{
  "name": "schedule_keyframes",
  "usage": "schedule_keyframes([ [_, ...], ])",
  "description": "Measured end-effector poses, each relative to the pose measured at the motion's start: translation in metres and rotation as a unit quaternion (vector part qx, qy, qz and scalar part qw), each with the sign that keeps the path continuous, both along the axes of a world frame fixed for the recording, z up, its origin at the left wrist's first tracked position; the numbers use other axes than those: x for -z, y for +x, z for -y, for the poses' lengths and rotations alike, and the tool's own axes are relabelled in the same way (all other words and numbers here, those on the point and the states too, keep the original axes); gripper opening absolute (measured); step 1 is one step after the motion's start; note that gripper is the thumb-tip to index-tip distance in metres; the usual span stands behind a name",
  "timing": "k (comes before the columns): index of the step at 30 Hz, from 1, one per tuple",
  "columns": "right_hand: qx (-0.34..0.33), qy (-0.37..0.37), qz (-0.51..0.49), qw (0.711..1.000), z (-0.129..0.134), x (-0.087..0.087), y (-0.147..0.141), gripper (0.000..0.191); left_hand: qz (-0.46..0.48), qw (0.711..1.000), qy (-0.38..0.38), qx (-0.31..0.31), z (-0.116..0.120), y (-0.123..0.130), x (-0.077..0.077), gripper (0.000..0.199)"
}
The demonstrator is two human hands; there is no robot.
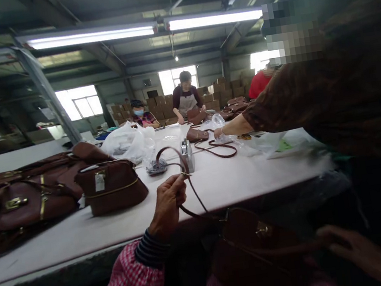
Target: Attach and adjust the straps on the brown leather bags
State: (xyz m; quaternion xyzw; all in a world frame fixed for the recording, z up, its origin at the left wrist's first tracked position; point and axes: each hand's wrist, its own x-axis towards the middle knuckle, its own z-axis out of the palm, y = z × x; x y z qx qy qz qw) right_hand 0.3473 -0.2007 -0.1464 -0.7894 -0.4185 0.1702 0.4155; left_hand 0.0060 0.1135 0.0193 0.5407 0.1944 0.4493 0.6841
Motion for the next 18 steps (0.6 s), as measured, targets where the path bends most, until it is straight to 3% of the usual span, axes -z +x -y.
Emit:
schedule_keyframes([
  [2, 0.053, 0.071, 0.098, 0.991, -0.031, -0.051, -0.001, 0.041, -0.008, 0.999, 0.027, 0.02, 0.014, 0.007, -0.013, 0.036],
  [4, 0.027, 0.131, 0.152, 0.979, -0.061, -0.105, -0.021, 0.038, -0.028, 0.997, 0.058, 0.032, 0.027, 0.015, -0.025, 0.034],
  [6, -0.045, 0.162, 0.094, 0.981, -0.091, -0.147, -0.057, 0.037, -0.054, 0.994, 0.085, 0.037, 0.04, 0.026, -0.033, 0.034],
  [8, -0.147, 0.154, -0.027, 0.977, -0.119, -0.173, -0.1, 0.04, -0.074, 0.99, 0.108, 0.047, 0.052, 0.036, -0.038, 0.034],
  [11, -0.27, 0.186, -0.176, 0.928, -0.152, -0.182, -0.15, 0.041, -0.088, 0.984, 0.137, 0.066, 0.064, 0.046, -0.042, 0.033],
  [13, -0.286, 0.2, -0.237, 0.906, -0.164, -0.18, -0.164, 0.038, -0.098, 0.981, 0.155, 0.067, 0.065, 0.047, -0.043, 0.032],
  [15, -0.263, 0.198, -0.254, 0.91, -0.163, -0.179, -0.16, 0.037, -0.108, 0.98, 0.159, 0.06, 0.057, 0.044, -0.044, 0.032],
  [18, -0.267, 0.129, -0.194, 0.935, -0.14, -0.175, -0.125, 0.034, -0.097, 0.986, 0.128, 0.051, 0.032, 0.03, -0.044, 0.033],
])
